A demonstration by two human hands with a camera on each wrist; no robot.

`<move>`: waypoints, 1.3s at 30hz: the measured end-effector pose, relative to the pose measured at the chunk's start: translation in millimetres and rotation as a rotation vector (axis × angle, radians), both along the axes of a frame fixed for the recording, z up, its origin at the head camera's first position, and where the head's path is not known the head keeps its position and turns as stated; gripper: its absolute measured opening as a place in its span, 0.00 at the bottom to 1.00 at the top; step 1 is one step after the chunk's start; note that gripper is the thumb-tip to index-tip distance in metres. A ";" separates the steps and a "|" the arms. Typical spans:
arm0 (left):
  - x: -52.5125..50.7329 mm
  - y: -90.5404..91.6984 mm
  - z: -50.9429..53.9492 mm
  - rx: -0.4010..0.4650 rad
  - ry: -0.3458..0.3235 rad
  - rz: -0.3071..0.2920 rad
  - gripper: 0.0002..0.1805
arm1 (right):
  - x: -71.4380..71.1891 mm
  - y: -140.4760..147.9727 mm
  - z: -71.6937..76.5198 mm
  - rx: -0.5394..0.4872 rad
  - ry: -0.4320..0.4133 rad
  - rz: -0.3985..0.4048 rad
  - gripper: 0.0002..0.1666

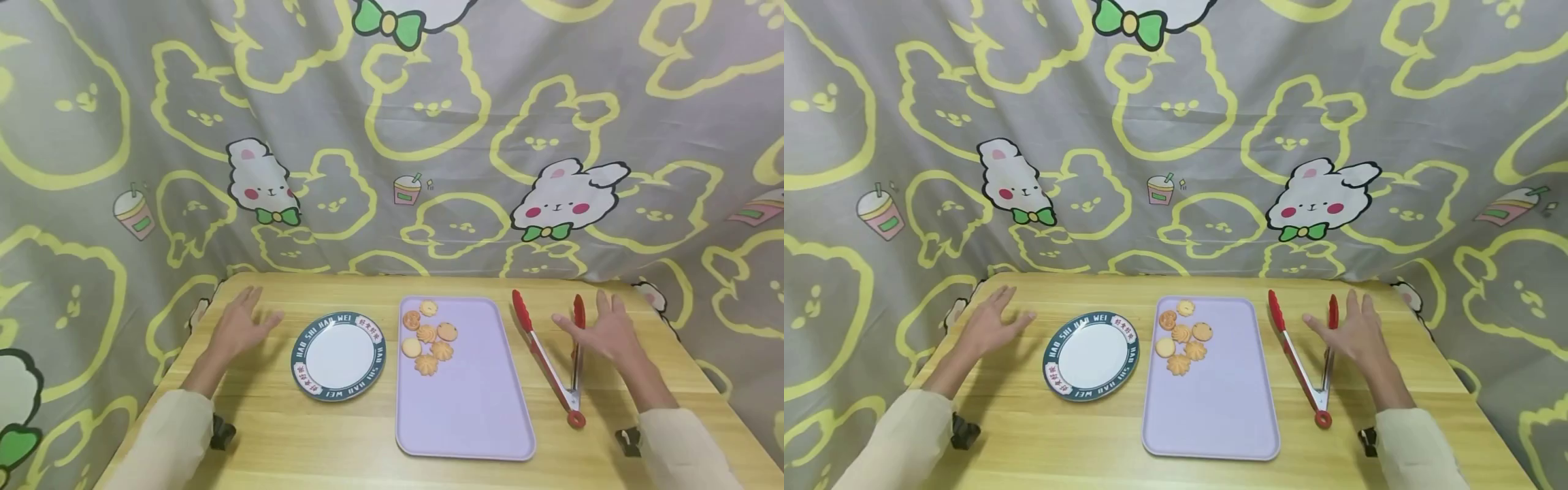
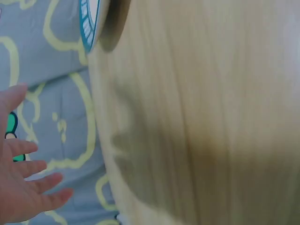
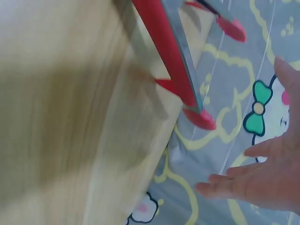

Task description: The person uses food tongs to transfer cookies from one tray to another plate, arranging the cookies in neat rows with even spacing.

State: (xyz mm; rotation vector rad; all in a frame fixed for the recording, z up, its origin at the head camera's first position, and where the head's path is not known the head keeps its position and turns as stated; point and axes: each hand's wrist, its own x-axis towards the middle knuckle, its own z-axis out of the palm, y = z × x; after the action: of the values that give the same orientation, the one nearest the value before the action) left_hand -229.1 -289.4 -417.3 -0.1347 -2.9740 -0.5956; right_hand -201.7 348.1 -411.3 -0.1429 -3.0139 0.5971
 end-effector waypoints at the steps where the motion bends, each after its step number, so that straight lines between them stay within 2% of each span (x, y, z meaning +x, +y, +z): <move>1: 1.4 2.2 -1.3 0.020 -0.036 -0.001 0.48 | 1.7 -3.0 -0.1 0.006 -0.017 0.003 0.67; 4: 4.8 9.3 -4.9 0.080 -0.115 -0.010 0.44 | 7.0 -11.6 -2.0 0.026 -0.064 0.002 0.69; 10: 11.7 21.1 -12.3 0.206 -0.265 -0.016 0.41 | 17.7 -26.8 -9.6 -0.015 -0.143 -0.002 0.69; 19: 14.4 31.7 -29.1 0.469 -0.330 0.002 0.37 | 28.5 -47.6 -22.5 -0.018 -0.163 -0.047 0.70; 25: 20.1 38.0 -32.6 0.468 -0.348 0.013 0.36 | 28.7 -52.7 -32.0 0.006 -0.157 -0.072 0.69; 32: 21.5 41.6 -35.7 0.441 -0.314 -0.001 0.33 | 25.1 -54.5 -37.3 0.046 -0.123 -0.084 0.46; 36: 19.3 44.1 -38.8 0.441 -0.306 -0.007 0.31 | 24.5 -53.1 -36.4 -0.009 -0.150 -0.117 0.48; 39: 18.8 45.0 -39.7 0.435 -0.315 0.004 0.31 | 23.7 -51.6 -34.0 -0.053 -0.133 -0.121 0.53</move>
State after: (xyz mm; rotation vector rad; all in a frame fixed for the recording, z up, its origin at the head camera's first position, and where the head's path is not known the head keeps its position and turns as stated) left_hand -210.3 -244.4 -457.0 0.0032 -3.0361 -1.3558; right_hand -178.0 296.5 -445.3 -0.3793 -3.0876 0.6824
